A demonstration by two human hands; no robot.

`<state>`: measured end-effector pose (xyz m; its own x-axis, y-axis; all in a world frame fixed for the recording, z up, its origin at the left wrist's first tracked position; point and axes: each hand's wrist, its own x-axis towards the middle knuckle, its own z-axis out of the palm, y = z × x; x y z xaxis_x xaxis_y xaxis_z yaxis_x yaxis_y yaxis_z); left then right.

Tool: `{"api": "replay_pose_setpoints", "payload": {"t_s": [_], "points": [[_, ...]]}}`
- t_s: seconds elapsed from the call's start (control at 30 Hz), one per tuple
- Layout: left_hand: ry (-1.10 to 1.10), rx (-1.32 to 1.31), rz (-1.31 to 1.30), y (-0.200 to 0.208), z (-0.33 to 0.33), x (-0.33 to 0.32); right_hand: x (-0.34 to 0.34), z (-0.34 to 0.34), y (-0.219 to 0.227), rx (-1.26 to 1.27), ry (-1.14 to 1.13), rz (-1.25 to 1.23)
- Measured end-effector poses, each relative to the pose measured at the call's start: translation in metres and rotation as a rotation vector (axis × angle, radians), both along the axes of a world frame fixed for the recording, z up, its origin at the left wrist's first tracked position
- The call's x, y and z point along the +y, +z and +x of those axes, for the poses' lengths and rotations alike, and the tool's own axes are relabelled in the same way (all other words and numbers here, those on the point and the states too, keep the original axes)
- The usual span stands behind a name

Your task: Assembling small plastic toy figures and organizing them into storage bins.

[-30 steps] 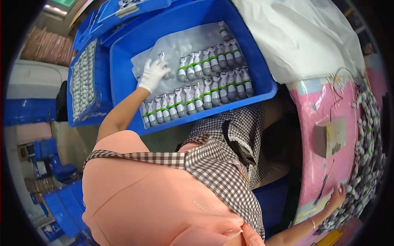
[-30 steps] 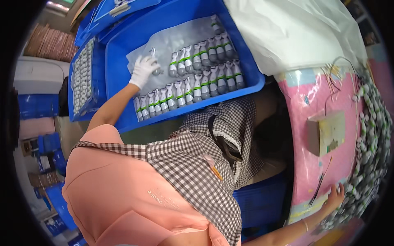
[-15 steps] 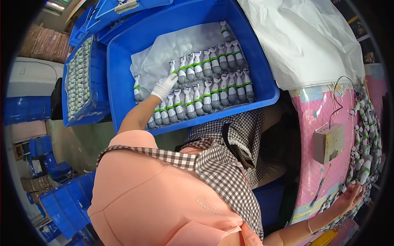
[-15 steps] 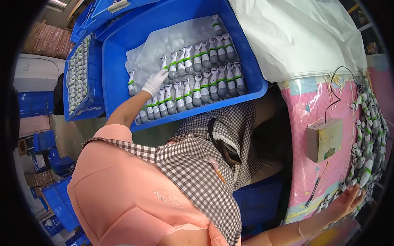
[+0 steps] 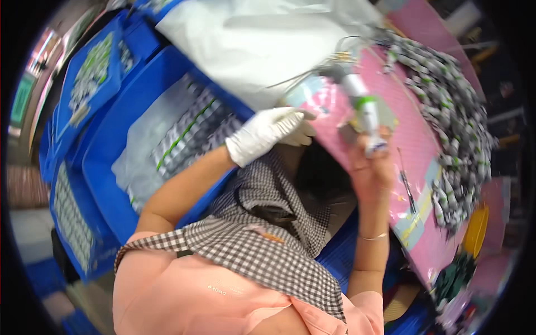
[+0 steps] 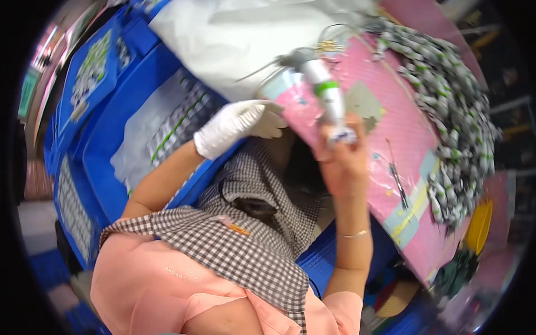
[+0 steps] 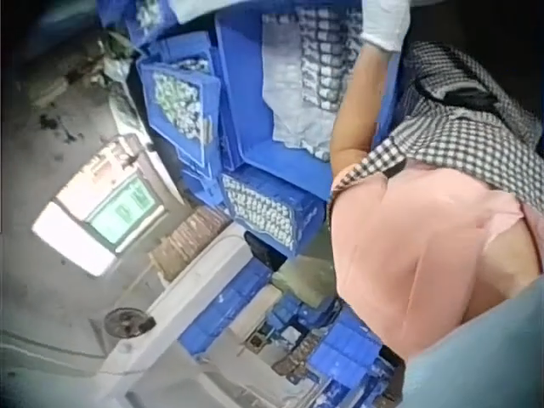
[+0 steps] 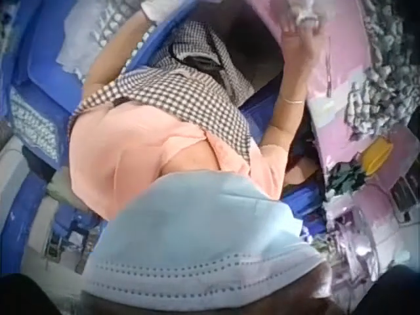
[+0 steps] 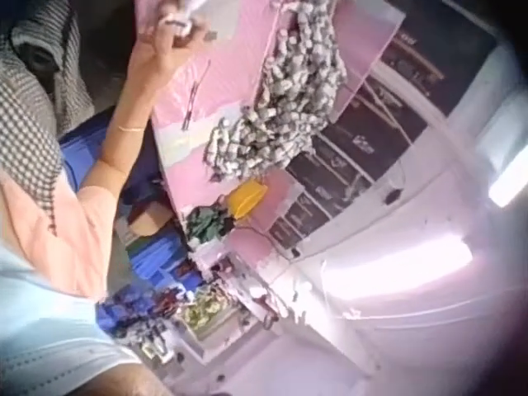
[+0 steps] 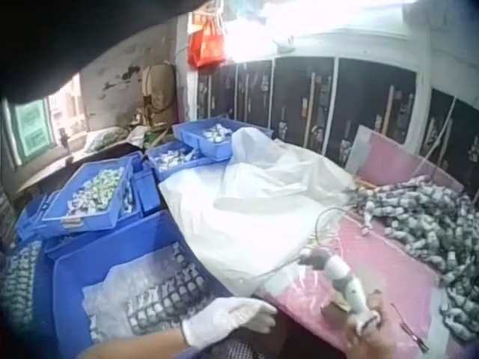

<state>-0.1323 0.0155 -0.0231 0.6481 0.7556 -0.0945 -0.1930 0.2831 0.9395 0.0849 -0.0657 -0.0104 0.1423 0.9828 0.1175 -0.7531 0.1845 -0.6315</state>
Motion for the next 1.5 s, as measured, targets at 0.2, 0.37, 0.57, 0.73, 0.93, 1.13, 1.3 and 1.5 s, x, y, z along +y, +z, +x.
{"api": "replay_pose_setpoints", "payload": {"t_s": [0.2,0.37,0.57,0.73,0.93,1.13,1.3,1.5], "points": [[0.056,-0.472,-0.375,0.033,0.071,0.003,-0.020,-0.006,-0.018,-0.555,-0.069,0.107],[-0.049,-0.446,-0.586,0.027,0.080,-0.001,-0.033,0.005,0.002,-1.213,-0.055,0.184],[-0.213,-0.429,-0.755,0.011,0.086,-0.007,-0.025,0.042,0.013,-0.694,-0.252,-0.328],[-0.278,-0.226,-0.680,0.006,0.093,-0.030,-0.019,0.059,-0.001,-0.104,-0.406,-0.285],[-0.280,-0.029,-0.521,0.003,0.095,-0.048,-0.036,0.076,-0.001,-0.004,-0.387,-0.409],[-0.508,0.335,-0.188,0.009,0.108,-0.047,-0.027,0.095,-0.017,-0.709,-0.418,-0.462],[-0.211,0.154,-0.079,0.010,0.126,-0.033,-0.005,0.108,-0.030,-1.251,-0.486,-0.324],[-0.364,0.046,-0.323,0.016,0.127,-0.011,0.002,0.129,-0.013,-0.966,-0.039,-0.528]]}}
